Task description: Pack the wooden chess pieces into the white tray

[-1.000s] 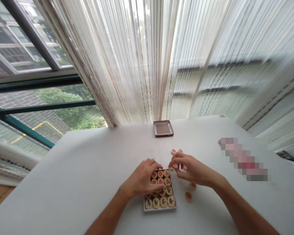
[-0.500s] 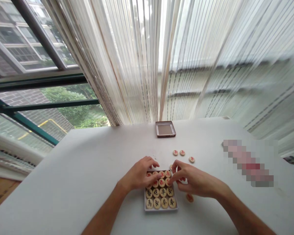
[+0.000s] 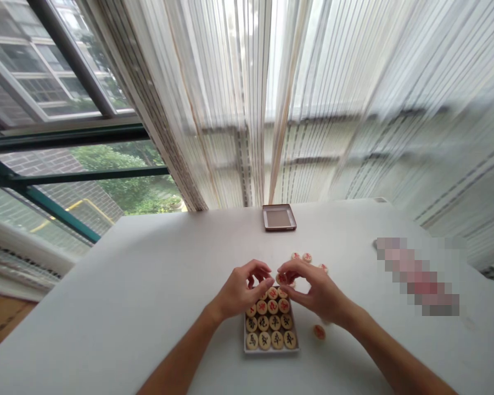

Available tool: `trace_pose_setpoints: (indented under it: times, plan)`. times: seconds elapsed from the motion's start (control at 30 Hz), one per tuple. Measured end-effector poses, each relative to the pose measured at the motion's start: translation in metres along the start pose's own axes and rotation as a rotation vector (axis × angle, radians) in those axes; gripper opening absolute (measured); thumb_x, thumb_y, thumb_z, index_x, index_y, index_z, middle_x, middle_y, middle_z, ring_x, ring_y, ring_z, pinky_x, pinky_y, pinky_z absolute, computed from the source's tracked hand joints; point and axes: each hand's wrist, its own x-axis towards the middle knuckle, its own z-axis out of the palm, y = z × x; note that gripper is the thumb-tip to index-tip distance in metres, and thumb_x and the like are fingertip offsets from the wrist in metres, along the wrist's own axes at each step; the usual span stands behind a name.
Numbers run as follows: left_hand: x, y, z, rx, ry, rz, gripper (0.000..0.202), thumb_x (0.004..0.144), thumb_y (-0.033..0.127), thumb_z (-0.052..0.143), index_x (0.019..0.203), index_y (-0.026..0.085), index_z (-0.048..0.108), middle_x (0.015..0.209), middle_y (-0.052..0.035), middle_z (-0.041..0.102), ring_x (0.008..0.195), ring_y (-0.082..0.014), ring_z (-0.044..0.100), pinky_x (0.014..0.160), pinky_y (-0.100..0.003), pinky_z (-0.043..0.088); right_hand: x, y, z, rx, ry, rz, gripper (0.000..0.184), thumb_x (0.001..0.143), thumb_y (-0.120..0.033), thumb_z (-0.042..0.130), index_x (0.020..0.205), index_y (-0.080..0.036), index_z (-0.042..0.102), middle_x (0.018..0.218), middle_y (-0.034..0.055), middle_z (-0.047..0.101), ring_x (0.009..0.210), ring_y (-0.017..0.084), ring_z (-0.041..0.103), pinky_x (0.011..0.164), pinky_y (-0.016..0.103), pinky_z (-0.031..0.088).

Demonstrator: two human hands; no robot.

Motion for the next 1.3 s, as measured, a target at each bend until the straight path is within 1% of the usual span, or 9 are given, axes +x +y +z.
trace_pose_setpoints:
  times: [0.13, 0.27, 0.4, 0.57, 0.7, 0.9, 1.1, 1.2, 1.3]
  plan:
    - [0.000, -0.003, 0.003, -0.158, -0.019, -0.040, 0.028, 0.089, 0.037, 0.068, 0.107, 0.017, 0.060, 0.093, -0.0070, 0.073, 0.082, -0.0169, 0.068, 0.065, -0.023, 0.046, -0.002, 0.000, 0.011, -0.012, 0.056, -0.038, 0.021, 0.089, -0.019, 0.067, 0.109, -0.024, 0.060, 0.093, 0.0028, 0.067, 0.081, 0.016, 0.064, 0.075, 0.029, 0.054]
    - [0.000, -0.003, 0.003, -0.255, -0.040, -0.062, 0.029, 0.088, 0.037, 0.069, 0.106, 0.015, 0.061, 0.092, -0.0081, 0.074, 0.081, -0.0171, 0.068, 0.065, -0.023, 0.047, -0.002, -0.002, 0.016, -0.037, 0.109, -0.096, 0.020, 0.090, -0.020, 0.067, 0.110, -0.024, 0.062, 0.094, 0.0035, 0.067, 0.082, 0.016, 0.064, 0.075, 0.029, 0.055]
    - [0.000, -0.001, 0.004, -0.227, -0.016, -0.032, 0.026, 0.089, 0.037, 0.067, 0.102, 0.014, 0.063, 0.092, -0.0075, 0.072, 0.079, -0.0156, 0.066, 0.065, -0.024, 0.047, -0.001, -0.001, 0.018, -0.067, 0.125, -0.108, 0.020, 0.090, -0.022, 0.068, 0.109, -0.023, 0.064, 0.097, 0.0051, 0.068, 0.084, 0.017, 0.065, 0.074, 0.030, 0.055]
    - [0.001, -0.002, 0.003, -0.197, -0.031, -0.014, 0.026, 0.090, 0.036, 0.066, 0.105, 0.014, 0.064, 0.094, -0.0075, 0.071, 0.080, -0.0157, 0.065, 0.067, -0.025, 0.048, -0.002, 0.002, 0.016, -0.076, 0.098, -0.046, 0.021, 0.090, -0.028, 0.069, 0.110, -0.023, 0.065, 0.094, 0.0055, 0.070, 0.084, 0.019, 0.066, 0.075, 0.031, 0.055]
    - [0.001, -0.002, 0.001, -0.189, -0.042, -0.004, 0.028, 0.089, 0.036, 0.067, 0.106, 0.015, 0.063, 0.096, -0.0081, 0.072, 0.083, -0.0167, 0.065, 0.069, -0.026, 0.049, -0.001, 0.000, 0.016, -0.058, 0.111, -0.020, 0.020, 0.090, -0.030, 0.069, 0.109, -0.023, 0.067, 0.090, 0.0045, 0.072, 0.079, 0.018, 0.066, 0.072, 0.031, 0.054]
    - [0.000, -0.004, 0.000, -0.208, -0.059, -0.007, 0.029, 0.089, 0.035, 0.069, 0.109, 0.016, 0.062, 0.095, -0.0074, 0.073, 0.082, -0.0161, 0.066, 0.069, -0.025, 0.048, 0.001, -0.004, 0.018, 0.071, 0.149, 0.036, 0.021, 0.088, -0.031, 0.072, 0.106, -0.021, 0.068, 0.091, 0.0042, 0.073, 0.078, 0.017, 0.067, 0.072, 0.030, 0.055]
    - [0.001, -0.001, -0.002, -0.176, -0.053, 0.009, 0.026, 0.090, 0.033, 0.067, 0.108, 0.015, 0.064, 0.095, -0.0077, 0.072, 0.084, -0.0165, 0.065, 0.071, -0.026, 0.049, 0.001, -0.008, 0.020, 0.249, 0.125, 0.151, 0.018, 0.092, -0.032, 0.065, 0.106, -0.020, 0.068, 0.097, 0.0055, 0.073, 0.086, 0.018, 0.069, 0.078, 0.031, 0.058]
    - [0.001, 0.002, -0.012, -0.063, -0.081, 0.014, 0.025, 0.091, 0.033, 0.065, 0.108, 0.016, 0.065, 0.098, -0.0080, 0.072, 0.085, -0.0168, 0.065, 0.072, -0.027, 0.049, 0.002, -0.007, 0.018, 0.386, 0.130, 0.183, 0.020, 0.093, -0.033, 0.063, 0.108, -0.020, 0.066, 0.100, 0.0060, 0.070, 0.087, 0.018, 0.070, 0.080, 0.032, 0.059]
    - [0.002, -0.001, -0.029, 0.086, -0.135, -0.002, 0.023, 0.088, 0.032, 0.067, 0.107, 0.019, 0.068, 0.102, -0.0056, 0.072, 0.086, -0.0164, 0.064, 0.076, -0.028, 0.048, 0.003, -0.002, 0.014, 0.470, 0.137, 0.177, 0.019, 0.094, -0.034, 0.063, 0.107, -0.020, 0.066, 0.101, 0.0056, 0.066, 0.086, 0.017, 0.071, 0.081, 0.033, 0.059]
